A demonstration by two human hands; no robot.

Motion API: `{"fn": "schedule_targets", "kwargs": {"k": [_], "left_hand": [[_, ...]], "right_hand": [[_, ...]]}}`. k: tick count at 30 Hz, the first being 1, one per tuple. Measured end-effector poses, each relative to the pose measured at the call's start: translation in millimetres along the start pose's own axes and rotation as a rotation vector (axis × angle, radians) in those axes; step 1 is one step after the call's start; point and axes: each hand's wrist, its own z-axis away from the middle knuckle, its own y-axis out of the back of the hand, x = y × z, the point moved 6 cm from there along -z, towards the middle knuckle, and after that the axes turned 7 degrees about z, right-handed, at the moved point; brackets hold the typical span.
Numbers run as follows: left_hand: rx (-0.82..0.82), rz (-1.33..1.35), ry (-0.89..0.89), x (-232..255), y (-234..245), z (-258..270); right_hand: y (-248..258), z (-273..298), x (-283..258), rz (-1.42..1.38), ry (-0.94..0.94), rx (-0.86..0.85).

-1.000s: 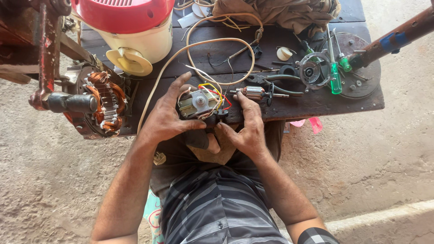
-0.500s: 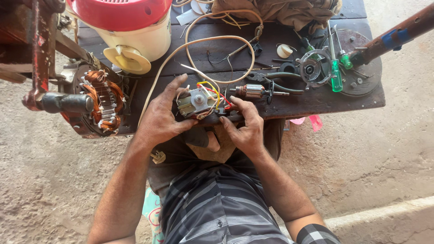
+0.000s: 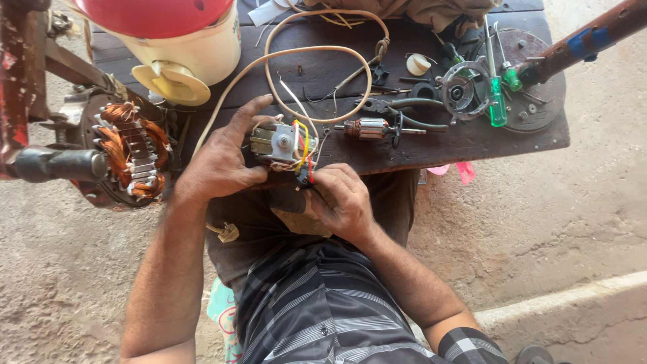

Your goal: The person disassembles a small electrical motor, removes the rotor, and manipulates the internal wiring and components. They then reassemble the motor parts and place the unit into a red and white plastic housing.

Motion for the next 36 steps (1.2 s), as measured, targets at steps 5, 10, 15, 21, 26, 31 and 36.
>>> {"fn": "schedule_targets", "kwargs": {"k": [5, 10, 15, 21, 26, 31, 36], "left_hand": [[0.039, 0.005, -0.003, -0.4, 0.9, 2.4], [0.176, -0.029, -0.008, -4.0, -1.1, 19.9], [0.361, 0.031, -0.075, -8.8, -10.0, 46.1], [0.580, 0.302, -0.231, -30.2, -30.8, 54.0], [0.713, 0.367, -0.204, -50.8, -33.2, 49.4], [0.726, 0.474, -0.185, -57.0, -28.8, 48.7], [0.680, 0.464, -0.179, -55.3, -27.9, 49.1]], "right_hand": [[2.8, -0.9, 8.0, 0.003, -0.008, -0.067], [36.0, -17.5, 27.5, 0.115, -0.069, 0.004], [76.8, -58.1, 50.1, 0.186, -0.099, 0.071], [60.1, -141.9, 88.1, 0.235, -0.005, -0.009], [7.8, -207.2, 120.8, 0.441, 0.150, -0.046], [-41.6, -237.9, 156.2, 0.658, 0.249, -0.170], [-51.7, -251.4, 184.6, 0.937, 0.084, -0.471]]}}
